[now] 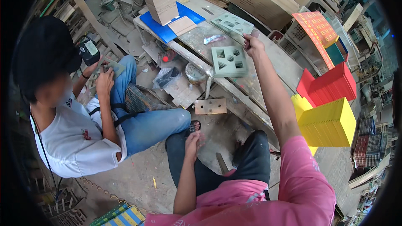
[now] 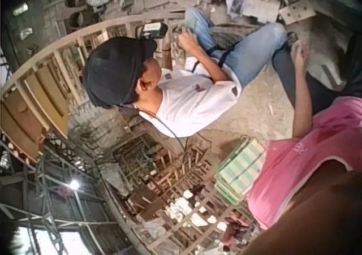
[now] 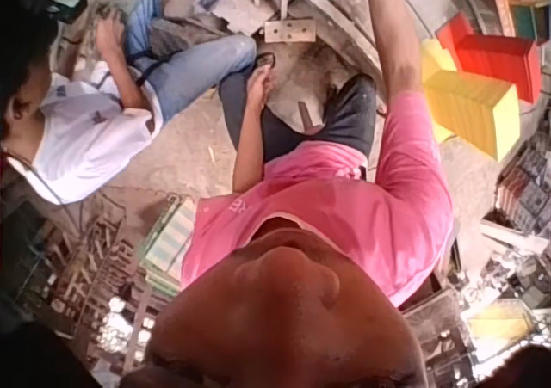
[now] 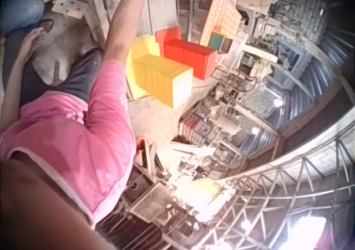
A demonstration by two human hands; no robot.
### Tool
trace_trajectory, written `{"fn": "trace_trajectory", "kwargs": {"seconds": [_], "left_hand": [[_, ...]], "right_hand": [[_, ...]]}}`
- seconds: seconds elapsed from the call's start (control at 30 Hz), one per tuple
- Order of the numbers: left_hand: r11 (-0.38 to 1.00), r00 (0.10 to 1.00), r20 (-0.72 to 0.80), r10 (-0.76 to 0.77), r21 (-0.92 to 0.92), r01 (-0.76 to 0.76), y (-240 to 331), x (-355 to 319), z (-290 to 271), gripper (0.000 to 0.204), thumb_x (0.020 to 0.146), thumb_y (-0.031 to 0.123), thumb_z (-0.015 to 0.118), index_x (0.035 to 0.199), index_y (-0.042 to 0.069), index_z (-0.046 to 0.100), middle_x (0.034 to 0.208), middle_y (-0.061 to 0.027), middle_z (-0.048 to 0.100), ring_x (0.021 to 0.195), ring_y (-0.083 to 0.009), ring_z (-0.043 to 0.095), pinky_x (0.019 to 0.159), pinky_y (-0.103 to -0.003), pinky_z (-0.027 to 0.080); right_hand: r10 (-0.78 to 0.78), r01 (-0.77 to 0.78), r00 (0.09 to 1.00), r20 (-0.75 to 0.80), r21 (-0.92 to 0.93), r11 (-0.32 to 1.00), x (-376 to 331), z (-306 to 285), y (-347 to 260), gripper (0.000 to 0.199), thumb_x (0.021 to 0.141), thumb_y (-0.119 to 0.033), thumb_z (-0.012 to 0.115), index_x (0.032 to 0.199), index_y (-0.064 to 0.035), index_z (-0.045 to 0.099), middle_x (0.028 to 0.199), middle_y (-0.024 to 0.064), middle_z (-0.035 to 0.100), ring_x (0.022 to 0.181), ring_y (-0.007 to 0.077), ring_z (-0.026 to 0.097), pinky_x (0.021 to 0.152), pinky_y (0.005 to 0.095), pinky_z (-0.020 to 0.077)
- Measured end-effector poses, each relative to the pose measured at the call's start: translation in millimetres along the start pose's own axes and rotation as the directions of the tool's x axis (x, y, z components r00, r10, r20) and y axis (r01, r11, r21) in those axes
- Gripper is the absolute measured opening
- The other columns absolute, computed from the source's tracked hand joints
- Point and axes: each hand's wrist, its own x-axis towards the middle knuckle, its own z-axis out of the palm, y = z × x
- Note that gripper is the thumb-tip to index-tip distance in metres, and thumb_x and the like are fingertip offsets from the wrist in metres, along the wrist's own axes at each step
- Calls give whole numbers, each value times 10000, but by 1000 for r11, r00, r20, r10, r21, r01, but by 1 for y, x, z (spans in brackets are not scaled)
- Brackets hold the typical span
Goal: The person sits on the floor and sands a light green wooden block with geometric cutouts using a sanding sponge. They hold the block in their left hand and rub the edges and surfaces with the sponge in their right hand, flipping the block to work on different sides.
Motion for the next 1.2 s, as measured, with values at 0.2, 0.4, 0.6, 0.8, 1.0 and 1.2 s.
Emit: {"fn": "trace_trajectory", "kwargs": {"seconds": [0.2,0.4,0.6,0.8,1.0,1.2], "left_hand": [[996,999,14,-53,77,51,4,-6,-5,320,977,255,529,1237,71,552,1175,-101,635,1040,-217,629,873,-365,490],[986,996,45,-75,150,67,7,-3,-1,305,960,224,561,1231,85,552,1150,-67,660,1012,-153,625,843,-306,468],[973,997,31,-69,221,60,4,-12,-5,338,976,230,526,1271,65,523,1175,-77,644,1033,-173,625,855,-330,472],[954,994,72,-76,294,51,-2,-3,8,317,976,233,532,1255,84,549,1162,-73,648,1027,-176,629,853,-333,475],[949,997,77,16,313,-39,1,-11,22,302,972,234,543,1237,90,565,1151,-69,659,1006,-176,635,841,-331,476],[992,963,268,29,109,-61,4,-26,26,499,964,396,532,1359,98,461,1297,-122,574,1155,-245,567,952,-435,447]], "right_hand": [[-33,25,954,-298,-28,999,82,68,21,218,791,-63,782,672,-86,600,579,12,542,433,116,453,390,238,342],[36,-58,996,-87,-257,965,105,62,19,261,850,-212,730,692,-43,609,606,46,591,448,135,494,430,282,399],[-408,702,667,623,-710,64,-11,15,-4,554,687,-377,835,972,18,573,761,104,617,758,277,629,691,374,488],[146,843,530,835,-501,-194,-67,-29,-6,915,456,-381,955,1099,-43,399,1023,185,563,987,411,568,848,456,464],[-4,872,474,881,-470,-140,-68,-47,-17,865,443,-333,951,1048,-54,400,968,182,551,937,406,564,801,449,457],[-245,852,524,816,-501,153,-153,-70,-37,819,462,-311,940,1030,-66,404,1094,167,557,1030,368,583,872,420,475]]}}
